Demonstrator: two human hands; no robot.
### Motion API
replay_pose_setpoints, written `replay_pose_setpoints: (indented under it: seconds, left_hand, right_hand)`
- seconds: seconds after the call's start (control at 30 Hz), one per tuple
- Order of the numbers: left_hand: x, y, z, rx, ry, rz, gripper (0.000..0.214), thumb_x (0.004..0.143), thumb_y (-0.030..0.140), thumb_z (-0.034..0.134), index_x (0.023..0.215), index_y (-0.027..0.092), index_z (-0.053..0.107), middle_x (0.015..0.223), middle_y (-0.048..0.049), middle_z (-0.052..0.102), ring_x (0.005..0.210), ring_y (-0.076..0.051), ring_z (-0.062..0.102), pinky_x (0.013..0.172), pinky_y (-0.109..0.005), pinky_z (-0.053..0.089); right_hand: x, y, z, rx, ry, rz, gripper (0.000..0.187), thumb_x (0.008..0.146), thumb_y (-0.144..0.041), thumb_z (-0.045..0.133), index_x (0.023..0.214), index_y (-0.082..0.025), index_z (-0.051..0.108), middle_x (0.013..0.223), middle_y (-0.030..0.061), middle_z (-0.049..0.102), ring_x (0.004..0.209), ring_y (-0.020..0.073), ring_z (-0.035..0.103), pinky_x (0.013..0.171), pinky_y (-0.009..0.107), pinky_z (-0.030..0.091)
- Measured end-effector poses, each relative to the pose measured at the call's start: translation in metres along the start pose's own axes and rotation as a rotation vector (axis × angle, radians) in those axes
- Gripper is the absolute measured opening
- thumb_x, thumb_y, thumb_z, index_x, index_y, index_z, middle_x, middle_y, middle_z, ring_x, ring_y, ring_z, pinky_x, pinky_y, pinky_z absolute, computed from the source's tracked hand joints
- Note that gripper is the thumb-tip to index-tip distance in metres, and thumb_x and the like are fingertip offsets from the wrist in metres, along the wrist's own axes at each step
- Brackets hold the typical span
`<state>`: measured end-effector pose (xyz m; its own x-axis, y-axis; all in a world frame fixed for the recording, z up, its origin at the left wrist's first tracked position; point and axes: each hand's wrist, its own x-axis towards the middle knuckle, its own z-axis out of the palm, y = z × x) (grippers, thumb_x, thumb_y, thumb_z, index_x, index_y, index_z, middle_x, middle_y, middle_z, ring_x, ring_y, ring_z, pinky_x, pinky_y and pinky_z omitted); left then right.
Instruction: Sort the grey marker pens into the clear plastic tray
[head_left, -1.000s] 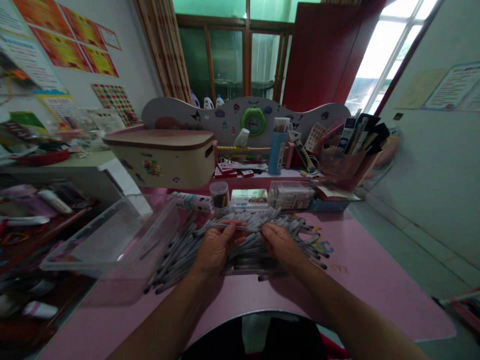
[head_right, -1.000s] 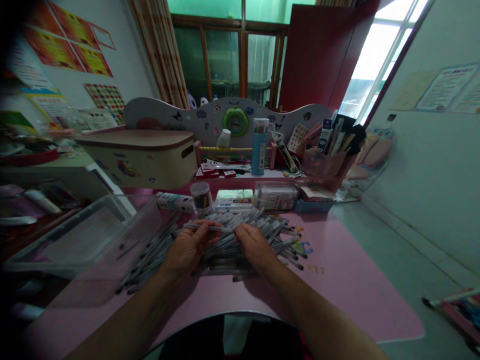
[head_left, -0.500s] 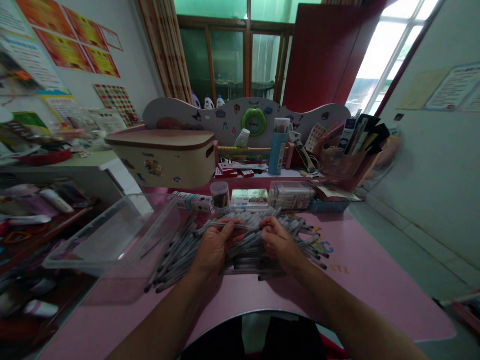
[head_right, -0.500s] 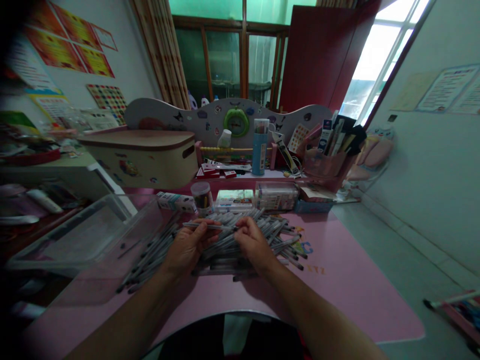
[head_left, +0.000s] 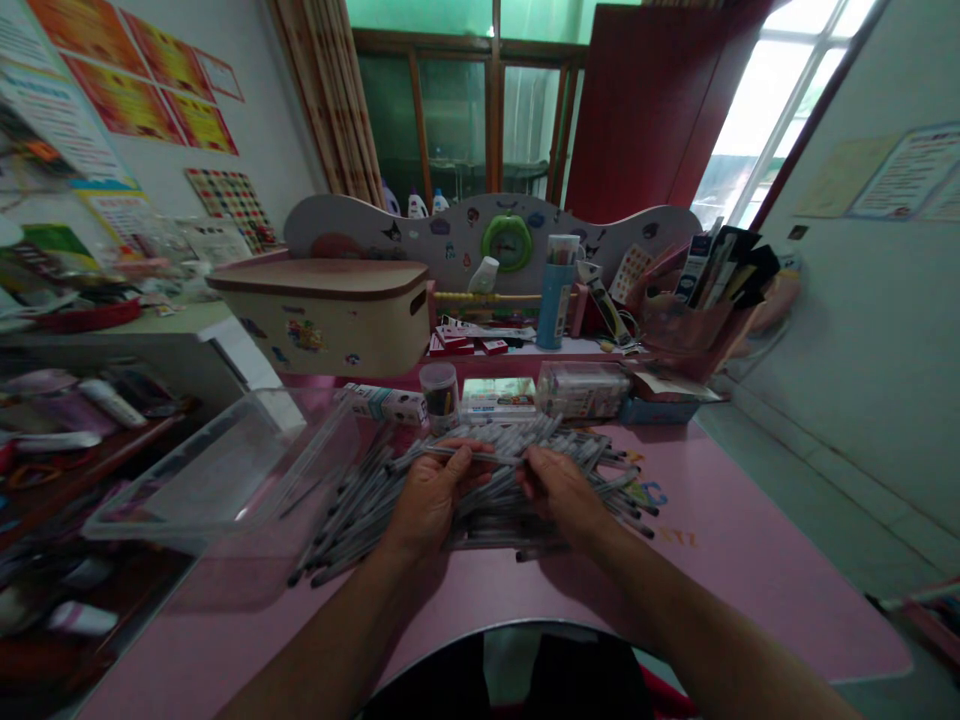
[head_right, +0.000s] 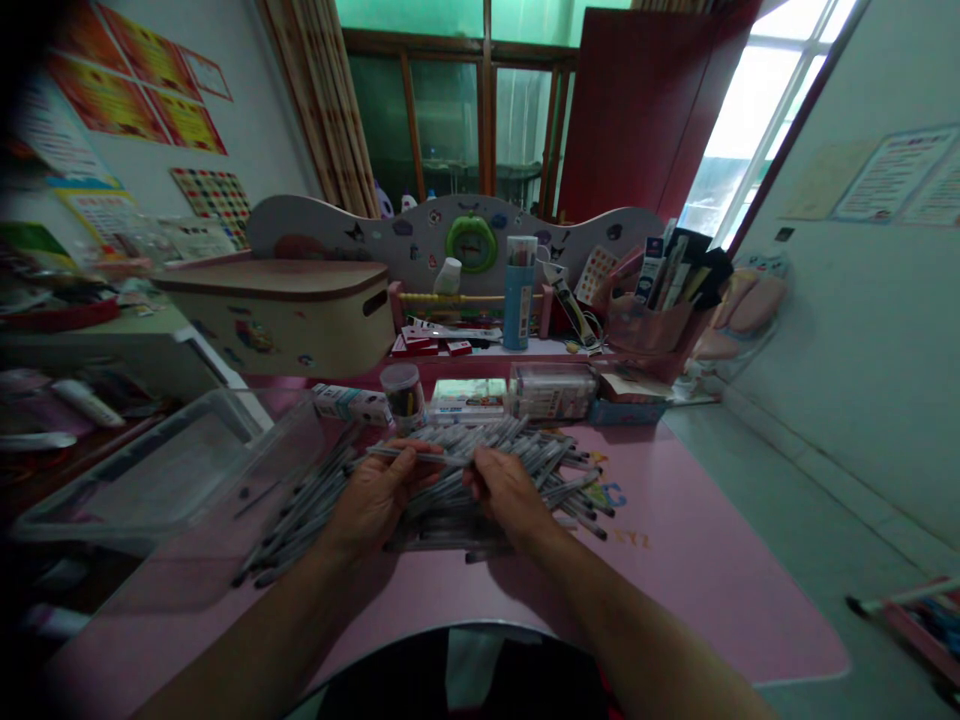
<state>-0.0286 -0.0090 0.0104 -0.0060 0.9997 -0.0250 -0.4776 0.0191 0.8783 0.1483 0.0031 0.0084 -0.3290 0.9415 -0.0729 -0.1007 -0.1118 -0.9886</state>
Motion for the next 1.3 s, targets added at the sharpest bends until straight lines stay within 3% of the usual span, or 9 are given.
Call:
replay_pose_setpoints:
  seconds: [0.17,0.47,0.6,0.7,0.77,0.93,1.13,1.23,1.3]
  left_hand:
    - [-0.001,-0.001,0.002,-0.005,0.036,0.025,0.030,0.071,0.040,0.080,0.085,0.016,0.067,0.092,-0.0047,0.076,0.081,-0.017,0.072,0.070,-0.026,0.058]
    - [-0.001,0.003,0.005,-0.073,0.232,0.038,0.039,0.062,0.042,0.084,0.080,0.015,0.064,0.080,-0.0034,0.074,0.067,-0.015,0.071,0.057,-0.022,0.055]
    - [0.001,0.005,0.004,-0.065,0.262,0.060,0.040,0.063,0.044,0.083,0.080,0.015,0.062,0.075,-0.0024,0.073,0.062,-0.014,0.069,0.055,-0.022,0.053]
    - [-0.001,0.004,0.005,0.008,0.205,0.108,0.036,0.069,0.046,0.079,0.080,0.016,0.062,0.077,-0.0027,0.072,0.065,-0.015,0.069,0.059,-0.024,0.054]
    - [-0.003,0.003,0.006,0.082,0.164,0.156,0.033,0.074,0.046,0.075,0.081,0.016,0.063,0.080,-0.0029,0.072,0.067,-0.015,0.068,0.061,-0.025,0.054]
    - [-0.004,0.003,0.006,0.157,0.144,0.235,0.029,0.080,0.045,0.070,0.081,0.016,0.064,0.081,-0.0031,0.070,0.069,-0.014,0.065,0.066,-0.025,0.053]
    - [0.010,0.026,-0.010,-0.398,0.398,0.264,0.020,0.093,0.033,0.050,0.079,0.019,0.055,0.068,-0.0002,0.064,0.071,-0.017,0.067,0.072,-0.037,0.057]
    - [0.012,0.035,-0.014,-0.544,0.397,0.172,0.019,0.095,0.025,0.046,0.080,0.017,0.055,0.062,0.0022,0.054,0.052,-0.008,0.053,0.053,-0.020,0.050]
    - [0.007,0.034,-0.008,-0.504,0.312,0.101,0.006,0.089,0.019,0.057,0.087,0.015,0.059,0.066,0.0024,0.054,0.047,-0.004,0.045,0.043,-0.012,0.038]
  right_hand:
    - [0.002,0.005,-0.002,-0.175,0.045,-0.129,0.036,0.092,-0.049,0.049,0.070,-0.021,0.050,0.055,-0.0067,0.037,0.046,0.0096,0.031,0.044,0.023,0.023]
    - [-0.003,-0.002,0.002,-0.255,0.192,-0.357,0.009,0.082,-0.027,0.063,0.079,-0.019,0.060,0.074,-0.0012,0.058,0.072,0.0137,0.053,0.067,0.026,0.041]
    - [-0.003,-0.006,0.003,0.197,0.048,-0.077,0.017,0.070,-0.024,0.064,0.081,-0.022,0.051,0.067,-0.0063,0.054,0.043,0.0056,0.033,0.040,0.018,0.026]
    - [-0.004,-0.009,0.002,0.471,-0.139,0.184,0.027,0.064,-0.024,0.063,0.088,-0.023,0.050,0.066,-0.0068,0.057,0.036,0.0030,0.024,0.035,0.016,0.011]
    - [-0.004,-0.010,0.003,0.479,-0.167,0.247,0.025,0.067,-0.030,0.066,0.086,-0.020,0.052,0.064,-0.0060,0.056,0.036,0.0019,0.024,0.035,0.015,0.010]
    - [-0.003,-0.007,0.007,0.280,-0.084,0.194,0.032,0.069,-0.040,0.072,0.068,-0.019,0.048,0.050,-0.0089,0.046,0.033,0.0013,0.022,0.033,0.016,0.010]
    - [0.002,-0.013,-0.005,0.284,0.118,0.124,0.022,0.066,-0.034,0.064,0.064,-0.019,0.047,0.046,-0.0106,0.038,0.034,0.0024,0.023,0.033,0.015,0.013]
    - [0.003,-0.017,-0.008,0.343,0.255,0.060,0.024,0.069,-0.036,0.062,0.063,-0.020,0.044,0.045,-0.0115,0.035,0.035,0.0029,0.021,0.033,0.015,0.014]
    - [0.003,-0.016,-0.005,0.367,0.287,0.021,0.026,0.072,-0.038,0.064,0.067,-0.021,0.045,0.045,-0.0121,0.035,0.035,0.0033,0.021,0.032,0.015,0.015]
